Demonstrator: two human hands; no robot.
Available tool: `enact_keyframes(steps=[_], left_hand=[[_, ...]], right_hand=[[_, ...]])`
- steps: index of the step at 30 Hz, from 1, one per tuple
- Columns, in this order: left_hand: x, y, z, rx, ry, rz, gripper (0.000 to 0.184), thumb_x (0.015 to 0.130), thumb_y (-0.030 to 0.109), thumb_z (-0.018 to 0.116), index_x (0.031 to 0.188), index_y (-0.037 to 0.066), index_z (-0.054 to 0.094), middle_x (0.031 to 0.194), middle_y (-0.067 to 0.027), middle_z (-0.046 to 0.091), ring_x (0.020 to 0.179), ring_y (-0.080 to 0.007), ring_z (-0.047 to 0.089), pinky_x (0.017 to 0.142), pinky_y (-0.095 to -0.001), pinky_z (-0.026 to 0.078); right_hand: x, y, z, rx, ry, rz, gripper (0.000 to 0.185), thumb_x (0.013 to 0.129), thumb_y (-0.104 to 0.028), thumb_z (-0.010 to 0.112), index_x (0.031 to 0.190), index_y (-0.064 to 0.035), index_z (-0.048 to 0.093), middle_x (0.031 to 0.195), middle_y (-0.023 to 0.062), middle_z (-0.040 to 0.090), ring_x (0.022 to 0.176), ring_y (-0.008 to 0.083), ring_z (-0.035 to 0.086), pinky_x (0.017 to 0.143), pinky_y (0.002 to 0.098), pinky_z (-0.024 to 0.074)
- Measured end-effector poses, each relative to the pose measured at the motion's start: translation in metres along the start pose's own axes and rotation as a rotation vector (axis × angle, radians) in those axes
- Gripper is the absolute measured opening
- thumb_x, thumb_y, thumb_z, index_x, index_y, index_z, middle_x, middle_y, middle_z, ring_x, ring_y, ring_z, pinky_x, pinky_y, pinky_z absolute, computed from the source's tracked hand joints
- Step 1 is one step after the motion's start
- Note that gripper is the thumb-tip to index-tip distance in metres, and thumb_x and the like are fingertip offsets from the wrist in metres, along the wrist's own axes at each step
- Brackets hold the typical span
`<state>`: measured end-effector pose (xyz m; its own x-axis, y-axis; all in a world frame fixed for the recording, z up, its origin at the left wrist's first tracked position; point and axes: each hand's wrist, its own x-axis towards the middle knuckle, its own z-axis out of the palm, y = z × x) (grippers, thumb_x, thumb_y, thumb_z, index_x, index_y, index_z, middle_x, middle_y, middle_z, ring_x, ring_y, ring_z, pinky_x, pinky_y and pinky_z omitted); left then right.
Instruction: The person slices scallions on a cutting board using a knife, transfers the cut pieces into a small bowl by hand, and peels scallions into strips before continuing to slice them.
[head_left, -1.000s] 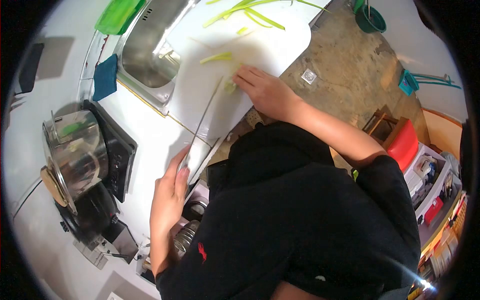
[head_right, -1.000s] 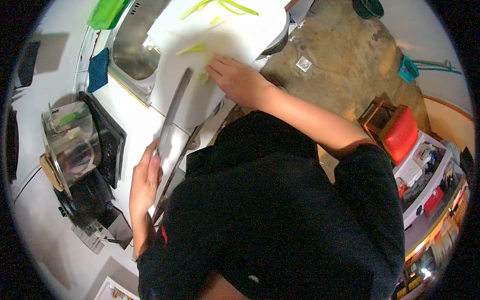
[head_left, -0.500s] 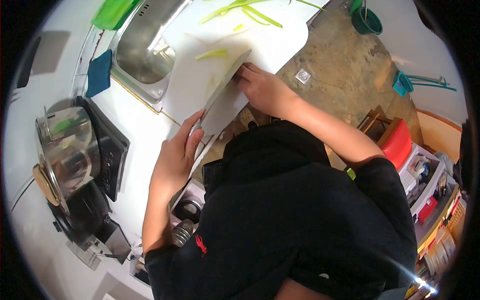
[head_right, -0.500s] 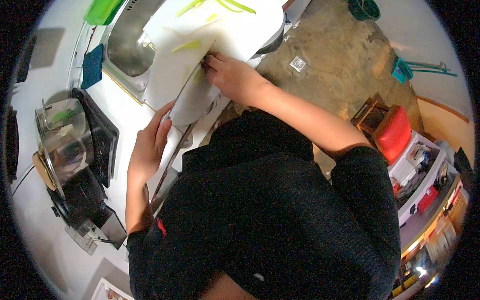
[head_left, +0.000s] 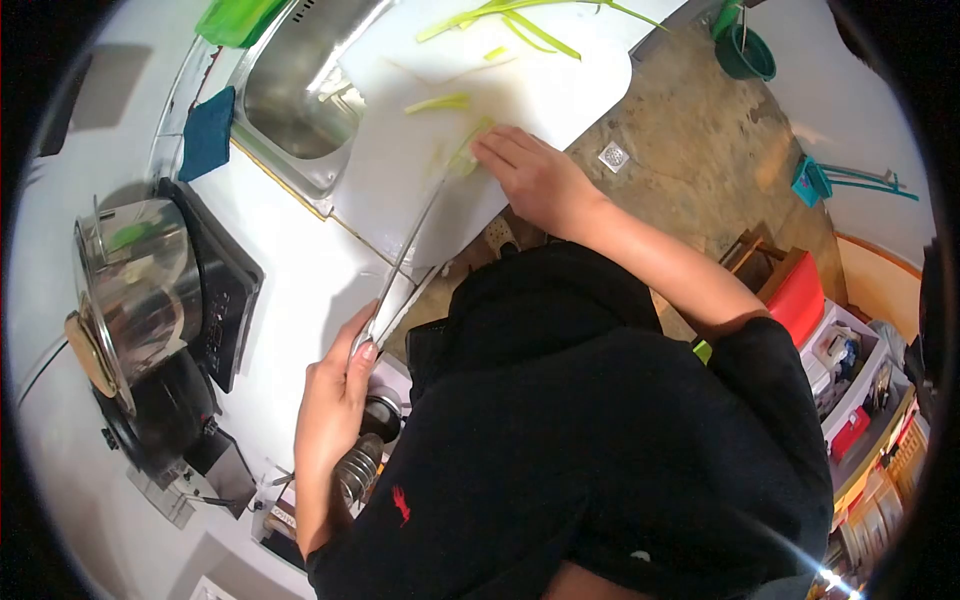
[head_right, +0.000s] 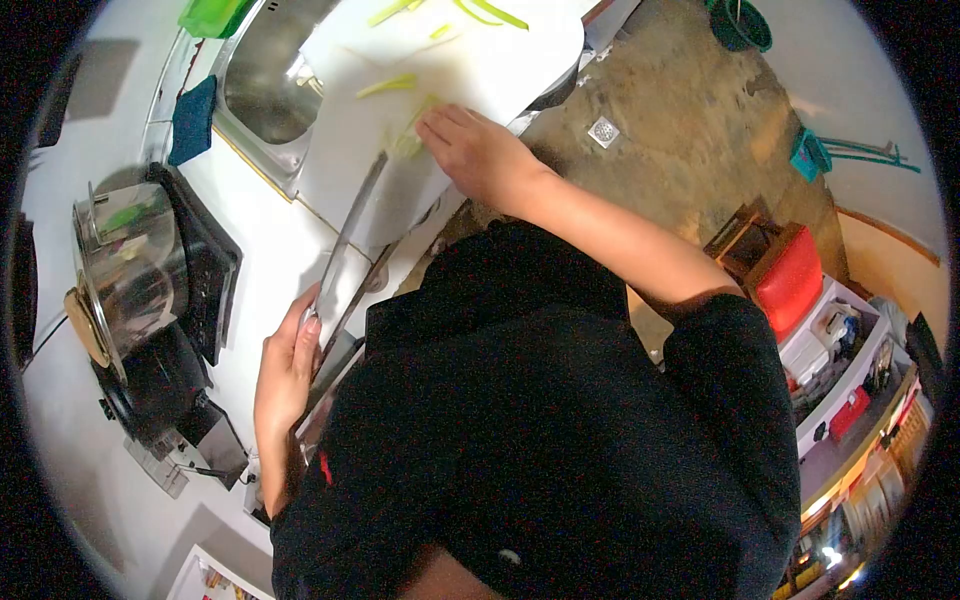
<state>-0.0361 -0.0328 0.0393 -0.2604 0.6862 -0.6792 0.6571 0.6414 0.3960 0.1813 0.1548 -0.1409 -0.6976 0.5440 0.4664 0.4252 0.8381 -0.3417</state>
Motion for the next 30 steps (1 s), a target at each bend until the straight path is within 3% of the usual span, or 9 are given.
enact_keyframes(steps=[2,5,8,11,15,17,21,27,30], left_hand=[[0.011,0.005,0.013,-0.077,0.054,0.126,0.038,0.103,0.026,0.048,0.140,0.017,0.051,0.061,-0.0187,0.046,0.057,-0.0294,0.040,0.066,-0.0325,0.045],[0.027,0.030,0.018,-0.005,0.043,0.105,0.038,0.103,0.029,0.049,0.140,0.018,0.051,0.059,-0.0179,0.042,0.056,-0.0278,0.035,0.061,-0.0318,0.042],[0.042,0.039,0.020,-0.013,0.030,0.187,0.039,0.103,0.032,0.050,0.139,0.018,0.051,0.058,-0.0187,0.044,0.056,-0.0329,0.035,0.061,-0.0321,0.042],[0.051,0.043,0.019,-0.011,0.021,0.209,0.039,0.103,0.032,0.050,0.138,0.016,0.052,0.060,-0.0191,0.047,0.058,-0.0336,0.037,0.063,-0.0320,0.043],[0.063,0.036,0.020,-0.045,0.046,0.303,0.039,0.103,0.032,0.050,0.137,0.013,0.053,0.063,-0.0209,0.051,0.060,-0.0339,0.043,0.067,-0.0310,0.045],[0.066,0.039,0.016,-0.045,0.013,0.272,0.039,0.103,0.032,0.049,0.136,0.013,0.053,0.066,-0.0227,0.053,0.063,-0.0371,0.048,0.069,-0.0316,0.046],[0.063,0.040,0.012,0.001,-0.037,0.140,0.038,0.103,0.030,0.050,0.136,0.012,0.053,0.070,-0.0240,0.055,0.067,-0.0403,0.053,0.072,-0.0328,0.047],[0.019,-0.006,0.013,0.023,0.049,0.102,0.037,0.102,0.025,0.047,0.137,0.014,0.053,0.063,-0.0196,0.051,0.060,-0.0293,0.050,0.070,-0.0340,0.047],[-0.001,-0.005,0.006,0.023,-0.017,-0.056,0.038,0.102,0.024,0.045,0.138,0.015,0.053,0.067,-0.0201,0.054,0.063,-0.0270,0.054,0.072,-0.0347,0.047]], right_hand=[[-0.002,0.000,0.001,-0.030,0.017,-0.021,0.042,0.072,0.001,0.058,0.113,0.0052,0.064,0.116,0.0173,0.063,0.114,0.0324,0.058,0.102,0.0372,0.0475],[-0.002,0.001,-0.002,-0.149,-0.070,-0.078,0.041,0.072,-0.002,0.058,0.111,0.0060,0.065,0.117,0.0176,0.064,0.115,0.0313,0.058,0.104,0.0356,0.0460],[-0.005,0.004,-0.002,-0.264,-0.104,-0.160,0.039,0.077,-0.014,0.058,0.110,0.0051,0.066,0.119,0.0155,0.063,0.124,0.0296,0.050,0.112,0.0360,0.0356],[-0.001,0.000,-0.008,-0.297,-0.205,-0.130,0.035,0.076,-0.015,0.059,0.104,0.0029,0.068,0.117,0.0160,0.064,0.122,0.0293,0.051,0.112,0.0370,0.0344],[0.000,0.000,-0.005,-0.128,-0.151,-0.068,0.028,0.071,-0.003,0.059,0.097,0.0049,0.067,0.109,0.0146,0.063,0.113,0.0299,0.057,0.101,0.0340,0.0478],[-0.001,-0.001,-0.005,-0.028,-0.174,0.021,0.030,0.071,-0.001,0.059,0.099,0.0060,0.066,0.111,0.0146,0.062,0.113,0.0299,0.057,0.100,0.0337,0.0483],[-0.002,-0.002,-0.004,-0.037,-0.115,-0.003,0.035,0.072,0.000,0.059,0.106,0.0057,0.065,0.114,0.0144,0.061,0.114,0.0297,0.057,0.099,0.0339,0.0490],[0.000,-0.003,-0.004,-0.060,-0.040,-0.016,0.042,0.072,0.004,0.058,0.114,0.0071,0.062,0.117,0.0168,0.060,0.116,0.0312,0.057,0.098,0.0360,0.0498],[-0.001,-0.004,-0.004,-0.036,-0.031,0.001,0.044,0.072,0.004,0.058,0.115,0.0079,0.061,0.117,0.0173,0.060,0.116,0.0319,0.057,0.098,0.0362,0.0499]])
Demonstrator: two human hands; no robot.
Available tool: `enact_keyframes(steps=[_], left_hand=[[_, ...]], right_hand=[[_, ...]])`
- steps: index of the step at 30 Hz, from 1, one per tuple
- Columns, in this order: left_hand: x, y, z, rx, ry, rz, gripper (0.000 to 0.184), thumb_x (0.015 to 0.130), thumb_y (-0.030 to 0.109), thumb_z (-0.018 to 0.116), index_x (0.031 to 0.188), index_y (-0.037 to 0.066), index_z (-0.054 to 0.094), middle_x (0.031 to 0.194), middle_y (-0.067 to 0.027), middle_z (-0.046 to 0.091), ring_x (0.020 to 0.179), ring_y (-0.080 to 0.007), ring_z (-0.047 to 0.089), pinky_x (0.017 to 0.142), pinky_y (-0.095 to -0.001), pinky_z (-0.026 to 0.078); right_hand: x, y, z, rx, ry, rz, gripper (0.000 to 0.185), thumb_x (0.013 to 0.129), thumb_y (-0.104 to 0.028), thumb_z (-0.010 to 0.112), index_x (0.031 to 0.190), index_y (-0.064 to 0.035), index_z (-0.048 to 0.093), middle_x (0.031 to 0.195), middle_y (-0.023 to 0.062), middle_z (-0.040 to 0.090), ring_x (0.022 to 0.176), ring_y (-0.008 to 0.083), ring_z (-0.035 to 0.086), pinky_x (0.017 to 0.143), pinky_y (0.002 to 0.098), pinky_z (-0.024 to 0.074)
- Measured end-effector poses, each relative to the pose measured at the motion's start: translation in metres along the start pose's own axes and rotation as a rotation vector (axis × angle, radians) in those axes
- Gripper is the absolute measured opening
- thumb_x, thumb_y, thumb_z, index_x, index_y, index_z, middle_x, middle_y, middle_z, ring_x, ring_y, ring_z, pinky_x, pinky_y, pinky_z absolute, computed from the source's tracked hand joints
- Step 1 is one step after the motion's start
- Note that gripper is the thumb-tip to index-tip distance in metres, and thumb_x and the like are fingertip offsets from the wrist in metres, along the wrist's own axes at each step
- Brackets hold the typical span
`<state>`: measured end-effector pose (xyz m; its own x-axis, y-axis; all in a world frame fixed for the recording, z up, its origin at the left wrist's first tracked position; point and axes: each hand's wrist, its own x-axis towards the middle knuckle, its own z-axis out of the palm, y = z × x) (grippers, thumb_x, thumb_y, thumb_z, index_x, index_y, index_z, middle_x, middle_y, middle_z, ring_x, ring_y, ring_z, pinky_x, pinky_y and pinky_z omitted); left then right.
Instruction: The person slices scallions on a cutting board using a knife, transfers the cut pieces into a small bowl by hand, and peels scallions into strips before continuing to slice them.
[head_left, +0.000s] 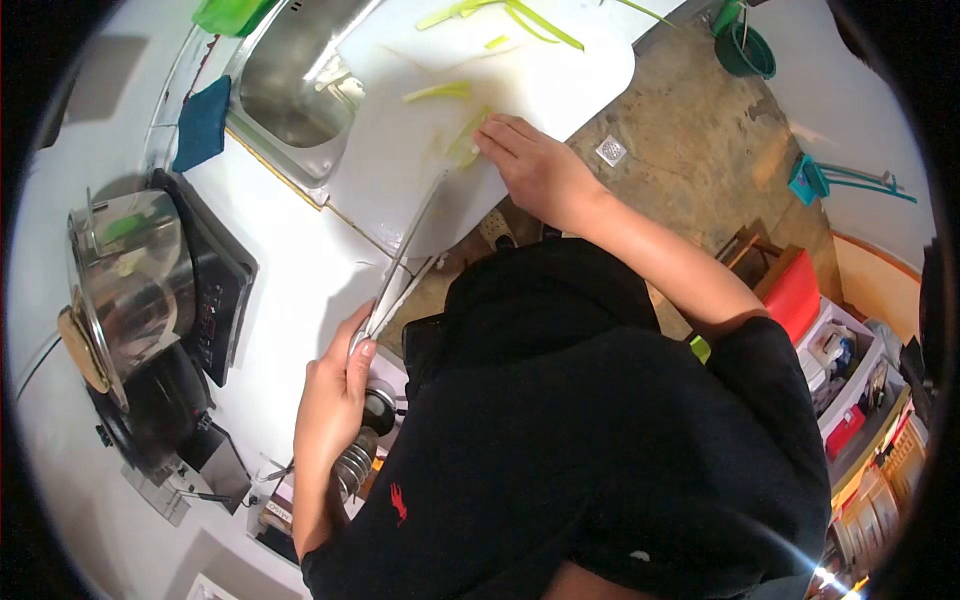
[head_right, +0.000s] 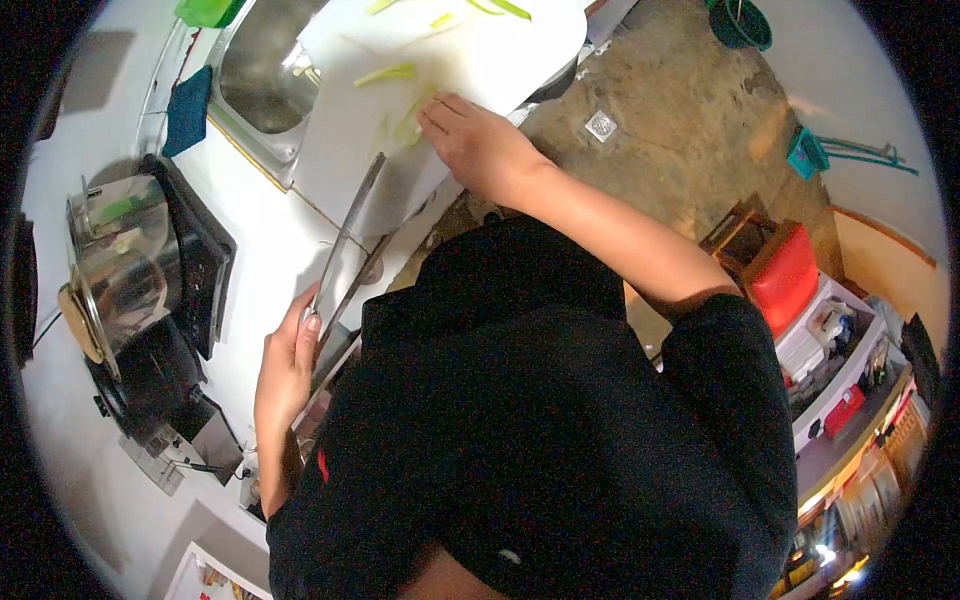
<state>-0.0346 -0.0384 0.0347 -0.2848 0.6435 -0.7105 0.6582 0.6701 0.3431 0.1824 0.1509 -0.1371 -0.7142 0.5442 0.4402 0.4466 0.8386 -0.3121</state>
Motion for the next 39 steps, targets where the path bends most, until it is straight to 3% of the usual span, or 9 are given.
enact_keyframes(steps=[3,7,13,19,25,29,32,34,39], left_hand=[[0.003,-0.002,-0.002,-0.076,-0.025,-0.011,0.038,0.102,0.022,0.046,0.138,0.015,0.053,0.067,-0.0179,0.052,0.065,-0.0239,0.053,0.073,-0.0322,0.046],[0.031,0.005,0.018,-0.163,0.084,0.229,0.038,0.103,0.024,0.048,0.138,0.012,0.052,0.065,-0.0122,0.045,0.064,-0.0182,0.045,0.070,-0.0270,0.043],[0.064,0.026,0.022,-0.215,0.055,0.318,0.040,0.104,0.032,0.048,0.137,0.009,0.052,0.064,-0.0084,0.042,0.065,-0.0145,0.042,0.068,-0.0247,0.041],[0.074,0.020,0.020,-0.235,0.054,0.336,0.042,0.104,0.035,0.048,0.137,0.009,0.053,0.062,-0.0057,0.038,0.063,-0.0124,0.040,0.065,-0.0248,0.040],[0.065,0.028,0.011,-0.186,0.027,0.210,0.041,0.105,0.033,0.048,0.137,0.010,0.053,0.063,-0.0046,0.036,0.063,-0.0115,0.039,0.063,-0.0242,0.037],[0.060,0.033,0.015,-0.172,0.030,0.291,0.040,0.104,0.033,0.049,0.137,0.011,0.053,0.065,-0.0106,0.047,0.066,-0.0154,0.045,0.068,-0.0265,0.043],[0.059,0.038,0.017,-0.126,0.046,0.310,0.039,0.104,0.033,0.048,0.137,0.012,0.053,0.072,-0.0191,0.058,0.070,-0.0231,0.056,0.075,-0.0289,0.046],[0.058,0.043,0.015,-0.096,0.041,0.295,0.039,0.104,0.033,0.048,0.137,0.013,0.053,0.079,-0.0247,0.063,0.077,-0.0303,0.064,0.081,-0.0304,0.048],[0.065,0.055,0.018,-0.051,0.039,0.309,0.038,0.104,0.031,0.048,0.137,0.013,0.052,0.074,-0.0252,0.062,0.075,-0.0410,0.065,0.073,-0.0350,0.049]], right_hand=[[0.000,0.000,-0.002,-0.022,0.001,-0.006,0.043,0.072,0.005,0.058,0.115,0.0074,0.061,0.116,0.0171,0.060,0.115,0.0321,0.057,0.098,0.0362,0.0504],[-0.001,0.000,0.002,0.043,0.001,0.022,0.040,0.074,0.004,0.057,0.113,0.0067,0.062,0.117,0.0164,0.059,0.114,0.0318,0.057,0.097,0.0358,0.0509],[-0.003,0.001,0.002,0.052,-0.003,0.028,0.039,0.074,0.002,0.057,0.112,0.0054,0.062,0.117,0.0151,0.059,0.116,0.0294,0.056,0.098,0.0347,0.0497],[-0.003,0.001,0.002,0.010,-0.064,0.027,0.040,0.077,-0.003,0.057,0.115,0.0064,0.063,0.121,0.0172,0.059,0.120,0.0298,0.053,0.104,0.0340,0.0456],[-0.005,0.003,0.006,0.015,-0.018,0.027,0.039,0.077,-0.005,0.057,0.113,0.0060,0.064,0.120,0.0163,0.061,0.121,0.0295,0.053,0.106,0.0339,0.0431],[-0.003,0.001,0.001,-0.027,0.025,-0.011,0.042,0.072,0.001,0.057,0.114,0.0043,0.065,0.117,0.0136,0.063,0.115,0.0275,0.058,0.099,0.0329,0.0489],[-0.004,0.003,0.003,-0.101,-0.079,-0.045,0.037,0.075,-0.008,0.059,0.109,0.0045,0.066,0.116,0.0138,0.064,0.120,0.0270,0.053,0.108,0.0326,0.0407],[-0.004,0.003,0.002,-0.118,-0.057,-0.047,0.036,0.075,-0.009,0.059,0.108,0.0040,0.066,0.116,0.0131,0.064,0.119,0.0265,0.053,0.108,0.0322,0.0406],[-0.001,0.000,-0.001,-0.098,0.008,-0.049,0.037,0.069,-0.003,0.059,0.103,0.0057,0.068,0.109,0.0129,0.065,0.112,0.0272,0.057,0.100,0.0311,0.0474]])
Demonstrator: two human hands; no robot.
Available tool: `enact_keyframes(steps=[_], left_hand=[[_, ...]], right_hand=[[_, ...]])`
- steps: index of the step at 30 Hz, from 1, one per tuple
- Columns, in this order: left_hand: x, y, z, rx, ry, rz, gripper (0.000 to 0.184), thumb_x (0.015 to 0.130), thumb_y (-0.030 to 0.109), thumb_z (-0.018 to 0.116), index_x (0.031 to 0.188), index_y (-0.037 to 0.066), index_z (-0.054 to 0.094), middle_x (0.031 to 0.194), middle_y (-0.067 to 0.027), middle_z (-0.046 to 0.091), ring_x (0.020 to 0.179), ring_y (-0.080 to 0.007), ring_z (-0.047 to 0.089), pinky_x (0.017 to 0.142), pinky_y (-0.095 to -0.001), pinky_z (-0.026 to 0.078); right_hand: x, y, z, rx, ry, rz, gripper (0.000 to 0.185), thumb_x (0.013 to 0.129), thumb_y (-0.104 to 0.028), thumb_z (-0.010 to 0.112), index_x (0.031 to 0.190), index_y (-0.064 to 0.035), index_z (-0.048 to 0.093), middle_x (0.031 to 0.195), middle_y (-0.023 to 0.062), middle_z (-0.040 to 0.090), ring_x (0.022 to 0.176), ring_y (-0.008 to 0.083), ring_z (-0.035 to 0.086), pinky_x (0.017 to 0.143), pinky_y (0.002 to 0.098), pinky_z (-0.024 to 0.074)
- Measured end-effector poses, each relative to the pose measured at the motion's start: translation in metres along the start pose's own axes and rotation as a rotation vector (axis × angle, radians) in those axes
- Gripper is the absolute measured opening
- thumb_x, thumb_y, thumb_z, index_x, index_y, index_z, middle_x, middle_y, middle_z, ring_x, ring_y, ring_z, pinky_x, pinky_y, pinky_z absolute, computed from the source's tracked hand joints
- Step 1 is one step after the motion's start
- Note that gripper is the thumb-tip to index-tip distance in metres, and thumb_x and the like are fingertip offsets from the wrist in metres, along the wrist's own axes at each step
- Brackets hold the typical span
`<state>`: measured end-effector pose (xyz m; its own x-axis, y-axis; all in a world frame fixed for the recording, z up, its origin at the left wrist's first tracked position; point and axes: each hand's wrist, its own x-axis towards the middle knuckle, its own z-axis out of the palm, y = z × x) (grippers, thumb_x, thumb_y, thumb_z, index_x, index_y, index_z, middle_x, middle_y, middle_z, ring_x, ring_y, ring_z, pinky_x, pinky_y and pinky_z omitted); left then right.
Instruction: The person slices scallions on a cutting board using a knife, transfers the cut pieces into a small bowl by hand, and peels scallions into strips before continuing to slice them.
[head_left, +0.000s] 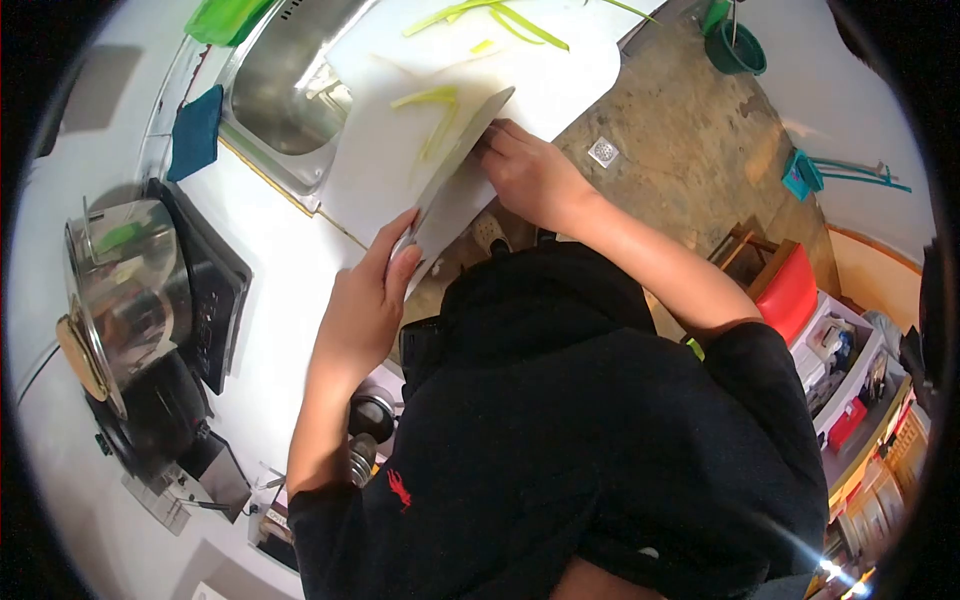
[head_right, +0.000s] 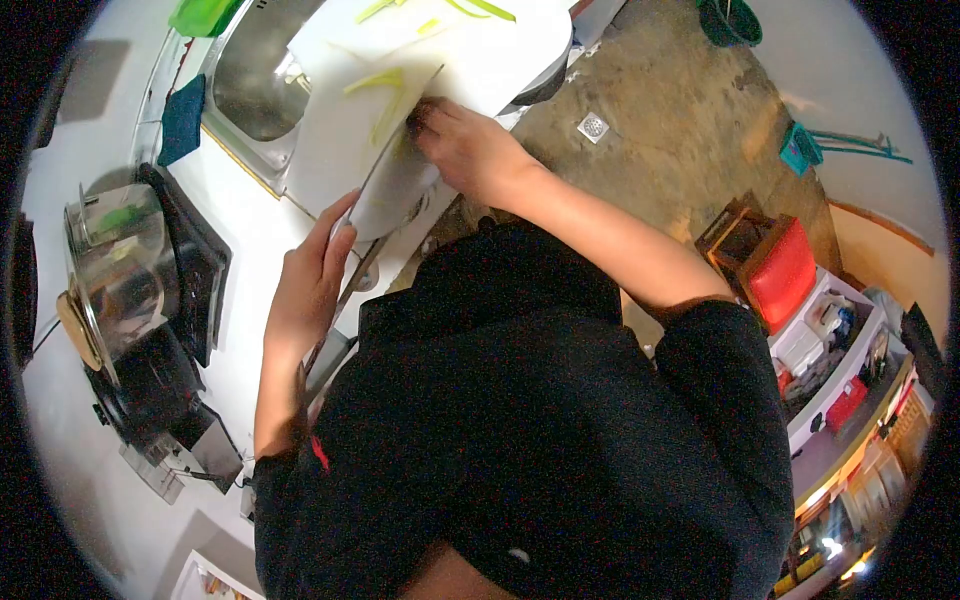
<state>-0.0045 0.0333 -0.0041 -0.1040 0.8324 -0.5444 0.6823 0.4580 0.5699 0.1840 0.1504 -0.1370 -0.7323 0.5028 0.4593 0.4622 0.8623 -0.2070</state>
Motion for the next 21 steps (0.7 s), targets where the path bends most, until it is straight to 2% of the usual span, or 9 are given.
enact_keyframes(steps=[4,8,11,14,17,21], left_hand=[[0.004,-0.003,0.002,0.026,-0.006,-0.021,0.038,0.103,0.032,0.048,0.137,0.014,0.051,0.069,-0.0240,0.060,0.070,-0.0432,0.063,0.068,-0.0392,0.049],[-0.029,-0.020,0.000,0.014,0.002,-0.124,0.038,0.103,0.029,0.048,0.138,0.013,0.051,0.071,-0.0259,0.060,0.075,-0.0447,0.063,0.075,-0.0420,0.049],[-0.052,-0.027,-0.001,0.012,0.042,-0.135,0.039,0.103,0.026,0.048,0.138,0.011,0.052,0.071,-0.0261,0.057,0.073,-0.0437,0.059,0.082,-0.0417,0.048],[-0.046,-0.022,-0.004,0.015,-0.008,-0.199,0.038,0.103,0.027,0.048,0.138,0.012,0.052,0.071,-0.0249,0.057,0.070,-0.0423,0.057,0.080,-0.0407,0.049],[-0.032,-0.028,0.005,-0.087,0.006,-0.149,0.039,0.103,0.029,0.048,0.138,0.013,0.052,0.072,-0.0242,0.058,0.071,-0.0420,0.057,0.078,-0.0393,0.048],[-0.003,-0.021,0.009,-0.079,0.033,0.014,0.039,0.104,0.031,0.047,0.137,0.012,0.052,0.067,-0.0214,0.054,0.064,-0.0353,0.053,0.073,-0.0354,0.048]], right_hand=[[-0.001,0.001,-0.001,-0.015,-0.032,-0.004,0.035,0.069,-0.002,0.059,0.101,0.0068,0.067,0.107,0.0133,0.064,0.112,0.0276,0.057,0.099,0.0307,0.0480],[0.000,0.001,-0.001,0.034,-0.040,0.042,0.028,0.071,-0.001,0.059,0.097,0.0061,0.066,0.109,0.0131,0.064,0.111,0.0277,0.058,0.097,0.0312,0.0499],[0.000,0.001,0.003,0.122,0.068,0.072,0.026,0.073,-0.001,0.059,0.097,0.0051,0.066,0.111,0.0128,0.064,0.109,0.0277,0.060,0.095,0.0323,0.0516],[0.000,0.000,0.002,0.172,0.091,0.101,0.028,0.073,0.000,0.060,0.101,0.0045,0.066,0.112,0.0124,0.064,0.107,0.0279,0.062,0.092,0.0331,0.0529],[-0.001,0.002,0.001,0.118,0.063,0.063,0.033,0.073,0.000,0.059,0.105,0.0042,0.066,0.112,0.0118,0.064,0.109,0.0271,0.061,0.093,0.0327,0.0522],[-0.001,0.001,-0.004,0.113,-0.072,0.056,0.033,0.071,-0.003,0.060,0.104,0.0028,0.066,0.108,0.0124,0.062,0.110,0.0271,0.056,0.096,0.0335,0.0498]])
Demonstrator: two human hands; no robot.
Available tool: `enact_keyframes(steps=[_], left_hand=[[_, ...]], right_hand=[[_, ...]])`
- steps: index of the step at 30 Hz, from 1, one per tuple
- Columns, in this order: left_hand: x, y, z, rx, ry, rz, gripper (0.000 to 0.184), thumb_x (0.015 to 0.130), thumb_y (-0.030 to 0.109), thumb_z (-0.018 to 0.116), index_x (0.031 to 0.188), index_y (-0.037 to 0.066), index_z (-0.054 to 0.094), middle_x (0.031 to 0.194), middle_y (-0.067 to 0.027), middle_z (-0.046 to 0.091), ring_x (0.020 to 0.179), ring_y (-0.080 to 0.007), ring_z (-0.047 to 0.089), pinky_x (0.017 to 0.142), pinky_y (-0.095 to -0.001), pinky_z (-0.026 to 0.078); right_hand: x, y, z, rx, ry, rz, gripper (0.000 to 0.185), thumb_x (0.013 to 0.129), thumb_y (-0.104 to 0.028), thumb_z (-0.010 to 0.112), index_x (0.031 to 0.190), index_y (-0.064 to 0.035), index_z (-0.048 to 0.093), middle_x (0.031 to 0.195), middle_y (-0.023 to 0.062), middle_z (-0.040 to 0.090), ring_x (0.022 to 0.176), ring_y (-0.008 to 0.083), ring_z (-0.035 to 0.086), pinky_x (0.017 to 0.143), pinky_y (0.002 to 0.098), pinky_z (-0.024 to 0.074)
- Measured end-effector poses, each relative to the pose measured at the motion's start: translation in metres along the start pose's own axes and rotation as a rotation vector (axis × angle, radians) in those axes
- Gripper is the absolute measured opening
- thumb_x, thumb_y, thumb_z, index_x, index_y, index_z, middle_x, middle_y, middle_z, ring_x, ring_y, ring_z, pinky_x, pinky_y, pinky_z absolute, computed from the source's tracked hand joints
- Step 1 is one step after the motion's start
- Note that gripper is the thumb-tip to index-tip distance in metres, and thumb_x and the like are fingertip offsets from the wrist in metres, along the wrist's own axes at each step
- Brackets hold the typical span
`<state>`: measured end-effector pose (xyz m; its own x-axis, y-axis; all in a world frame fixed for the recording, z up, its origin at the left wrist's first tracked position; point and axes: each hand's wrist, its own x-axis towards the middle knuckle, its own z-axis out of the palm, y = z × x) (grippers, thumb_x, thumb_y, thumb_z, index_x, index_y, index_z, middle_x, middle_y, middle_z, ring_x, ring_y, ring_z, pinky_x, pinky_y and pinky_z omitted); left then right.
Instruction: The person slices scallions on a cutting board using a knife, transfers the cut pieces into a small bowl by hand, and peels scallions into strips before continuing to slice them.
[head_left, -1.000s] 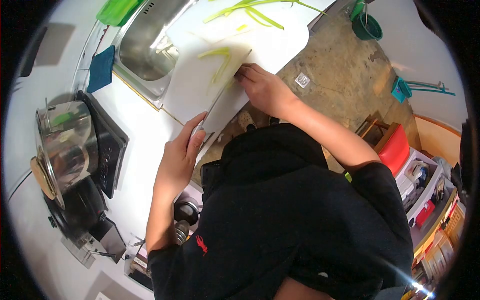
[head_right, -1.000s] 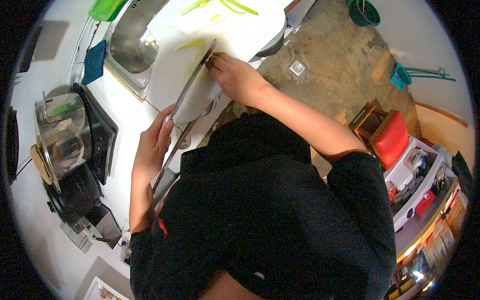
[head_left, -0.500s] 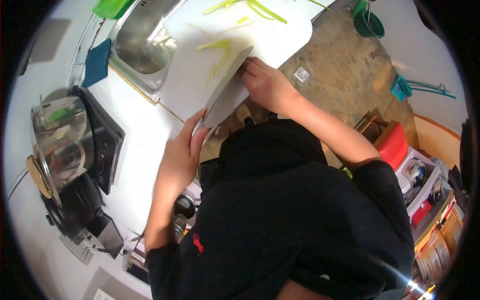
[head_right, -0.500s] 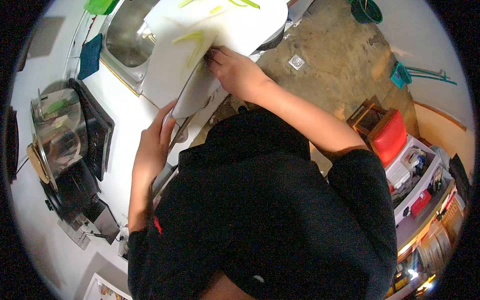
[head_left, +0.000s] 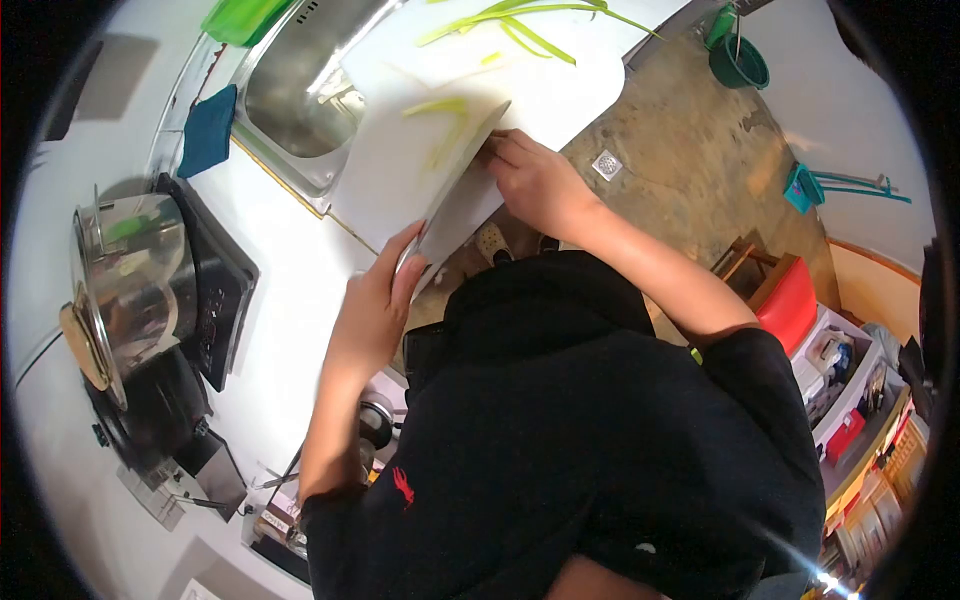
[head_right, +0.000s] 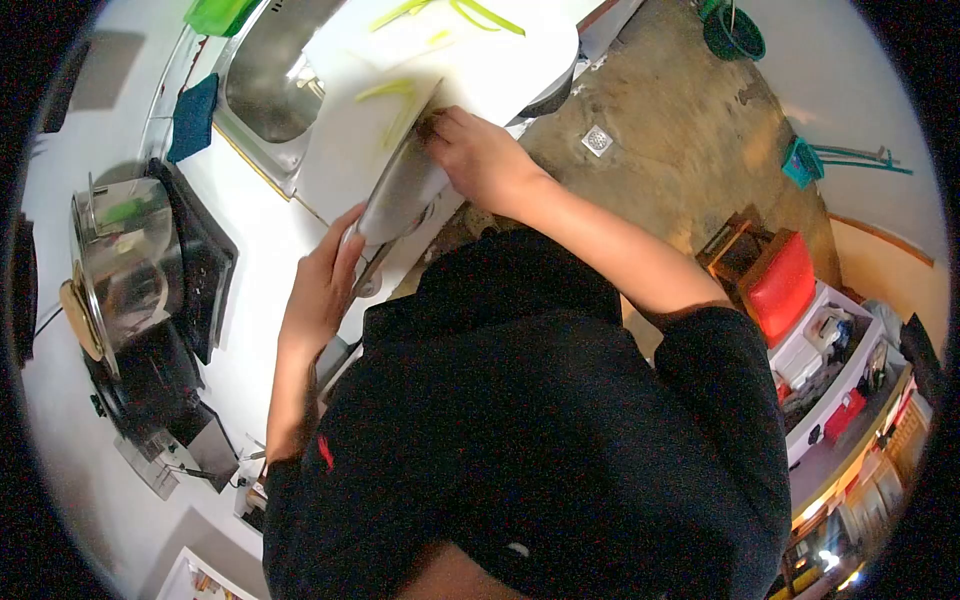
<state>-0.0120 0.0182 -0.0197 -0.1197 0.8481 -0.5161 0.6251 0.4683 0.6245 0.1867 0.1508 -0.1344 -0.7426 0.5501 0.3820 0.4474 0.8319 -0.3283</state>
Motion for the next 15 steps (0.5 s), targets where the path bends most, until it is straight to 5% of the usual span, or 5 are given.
enact_keyframes(steps=[5,15], left_hand=[[0.022,0.013,0.002,-0.039,-0.021,0.021,0.039,0.104,0.032,0.048,0.136,0.012,0.053,0.067,-0.0197,0.054,0.063,-0.0293,0.052,0.071,-0.0327,0.047],[-0.010,0.007,-0.012,0.016,-0.032,-0.030,0.040,0.103,0.035,0.049,0.137,0.014,0.053,0.073,-0.0235,0.057,0.070,-0.0345,0.056,0.078,-0.0312,0.047]], right_hand=[[-0.001,0.001,0.002,0.020,0.020,0.024,0.039,0.072,0.000,0.059,0.110,0.0027,0.066,0.110,0.0119,0.063,0.111,0.0271,0.058,0.095,0.0328,0.0512],[-0.001,-0.001,0.002,-0.092,0.012,-0.016,0.042,0.070,-0.001,0.059,0.111,0.0043,0.066,0.110,0.0114,0.065,0.108,0.0275,0.059,0.096,0.0321,0.0500]])
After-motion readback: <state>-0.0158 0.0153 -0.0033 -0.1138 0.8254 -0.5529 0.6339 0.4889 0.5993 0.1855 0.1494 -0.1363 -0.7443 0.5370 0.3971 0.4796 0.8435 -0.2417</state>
